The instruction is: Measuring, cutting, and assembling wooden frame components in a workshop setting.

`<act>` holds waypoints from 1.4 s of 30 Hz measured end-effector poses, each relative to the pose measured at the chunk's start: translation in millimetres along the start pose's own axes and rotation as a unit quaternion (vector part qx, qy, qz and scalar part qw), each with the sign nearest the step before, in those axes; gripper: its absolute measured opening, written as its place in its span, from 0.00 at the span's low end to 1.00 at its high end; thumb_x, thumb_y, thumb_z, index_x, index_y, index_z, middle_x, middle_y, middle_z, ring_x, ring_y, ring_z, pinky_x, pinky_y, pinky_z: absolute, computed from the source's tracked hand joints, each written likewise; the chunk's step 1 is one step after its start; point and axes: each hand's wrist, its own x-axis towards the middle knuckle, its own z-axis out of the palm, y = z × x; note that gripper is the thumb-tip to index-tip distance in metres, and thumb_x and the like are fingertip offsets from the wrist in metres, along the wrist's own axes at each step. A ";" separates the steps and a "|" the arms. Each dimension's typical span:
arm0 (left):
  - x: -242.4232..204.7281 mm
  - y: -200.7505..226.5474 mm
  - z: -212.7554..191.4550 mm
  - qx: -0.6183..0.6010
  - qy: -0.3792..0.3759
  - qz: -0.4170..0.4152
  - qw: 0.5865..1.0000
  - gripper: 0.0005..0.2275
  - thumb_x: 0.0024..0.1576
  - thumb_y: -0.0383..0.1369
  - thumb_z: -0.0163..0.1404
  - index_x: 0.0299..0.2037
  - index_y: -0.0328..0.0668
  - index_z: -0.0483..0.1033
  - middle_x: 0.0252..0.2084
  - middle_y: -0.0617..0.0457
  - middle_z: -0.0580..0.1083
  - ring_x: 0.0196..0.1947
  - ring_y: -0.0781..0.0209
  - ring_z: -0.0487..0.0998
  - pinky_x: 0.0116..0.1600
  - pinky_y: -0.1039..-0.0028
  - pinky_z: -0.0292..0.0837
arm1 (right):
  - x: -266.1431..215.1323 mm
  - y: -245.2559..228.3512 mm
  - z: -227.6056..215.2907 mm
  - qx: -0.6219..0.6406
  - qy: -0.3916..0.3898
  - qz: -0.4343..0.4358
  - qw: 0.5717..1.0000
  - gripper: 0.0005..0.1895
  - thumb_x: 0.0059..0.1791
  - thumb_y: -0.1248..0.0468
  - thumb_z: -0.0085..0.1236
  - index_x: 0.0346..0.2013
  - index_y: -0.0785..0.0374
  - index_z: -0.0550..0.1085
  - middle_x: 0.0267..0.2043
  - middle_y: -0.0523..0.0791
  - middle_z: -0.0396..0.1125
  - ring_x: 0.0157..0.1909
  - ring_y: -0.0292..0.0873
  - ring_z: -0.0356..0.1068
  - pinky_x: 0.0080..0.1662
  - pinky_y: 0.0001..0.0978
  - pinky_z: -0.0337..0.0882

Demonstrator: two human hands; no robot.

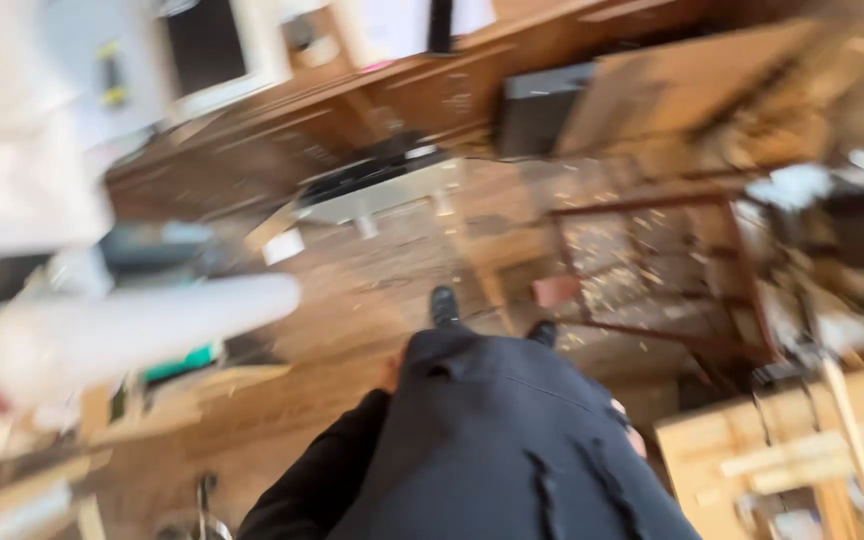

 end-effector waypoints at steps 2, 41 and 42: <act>-17.8 -6.6 -6.9 0.059 -0.014 0.034 0.998 0.26 0.65 0.53 0.38 0.56 0.39 0.76 0.36 0.45 0.79 0.38 0.53 0.79 0.47 0.61 0.73 | 31.0 63.7 0.1 0.041 0.061 0.017 0.997 0.42 0.55 0.36 0.52 0.24 0.78 0.74 0.26 0.53 0.66 0.30 0.45 0.64 0.40 0.44 0.68; 246.7 315.1 11.0 0.301 -0.107 0.146 0.936 0.15 0.58 0.46 0.53 0.35 0.42 0.79 0.27 0.49 0.81 0.32 0.51 0.83 0.43 0.62 0.76 | -214.8 -513.0 -360.4 -0.225 0.587 -0.354 0.693 0.22 0.54 0.56 0.69 0.52 0.68 0.71 0.60 0.55 0.64 0.64 0.59 0.62 0.64 0.51 0.63; 265.0 319.3 2.9 0.318 -0.125 0.136 0.930 0.16 0.58 0.46 0.53 0.34 0.41 0.80 0.27 0.49 0.81 0.31 0.52 0.83 0.43 0.62 0.76 | -203.8 -528.2 -366.9 -0.243 0.601 -0.319 0.692 0.23 0.52 0.55 0.68 0.51 0.68 0.71 0.58 0.55 0.65 0.62 0.59 0.63 0.63 0.51 0.63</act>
